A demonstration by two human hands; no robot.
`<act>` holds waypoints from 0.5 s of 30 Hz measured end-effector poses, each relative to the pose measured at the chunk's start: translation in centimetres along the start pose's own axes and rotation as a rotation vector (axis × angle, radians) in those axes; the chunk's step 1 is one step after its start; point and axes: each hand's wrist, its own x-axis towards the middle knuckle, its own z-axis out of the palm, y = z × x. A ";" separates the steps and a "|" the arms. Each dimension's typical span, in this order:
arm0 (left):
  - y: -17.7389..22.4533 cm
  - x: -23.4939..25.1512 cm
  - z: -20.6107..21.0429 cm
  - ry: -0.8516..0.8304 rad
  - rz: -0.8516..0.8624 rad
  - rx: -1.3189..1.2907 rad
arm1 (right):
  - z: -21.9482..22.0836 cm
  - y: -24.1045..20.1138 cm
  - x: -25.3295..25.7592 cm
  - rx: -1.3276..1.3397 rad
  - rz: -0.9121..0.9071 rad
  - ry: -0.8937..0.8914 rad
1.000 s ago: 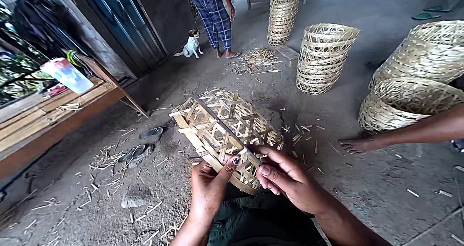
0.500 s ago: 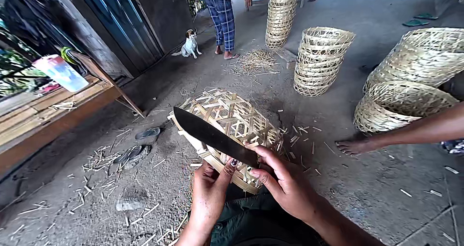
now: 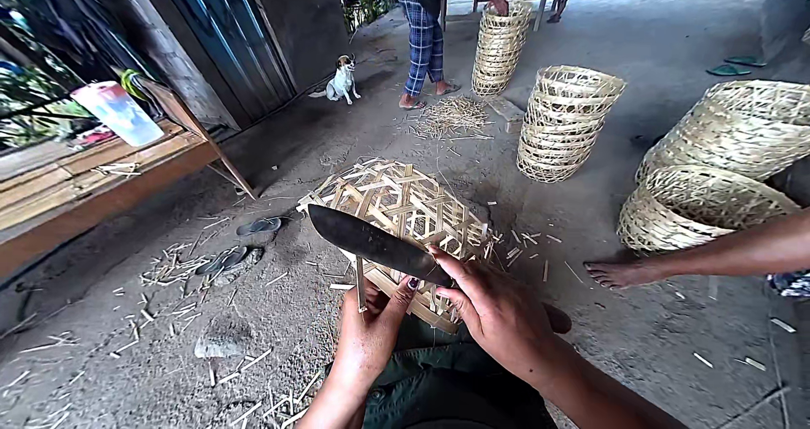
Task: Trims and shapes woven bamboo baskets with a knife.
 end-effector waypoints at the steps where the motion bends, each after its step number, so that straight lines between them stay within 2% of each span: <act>1: 0.0 0.1 0.1 0.001 0.003 -0.005 | -0.1 0.1 0.0 -0.022 -0.007 -0.001; 8: 0.1 0.8 0.2 -0.088 0.073 0.106 | -1.2 1.8 0.0 -0.113 -0.086 0.026; 10: 0.5 0.8 -0.3 -0.130 0.073 0.111 | -2.0 2.9 0.2 -0.113 -0.032 0.070; 11: 0.8 0.6 -1.2 -0.164 0.054 0.085 | -3.1 4.3 0.5 -0.119 0.058 0.103; 15: 1.2 0.6 -7.5 -0.373 -0.056 0.020 | -9.5 13.9 0.5 0.033 0.632 0.118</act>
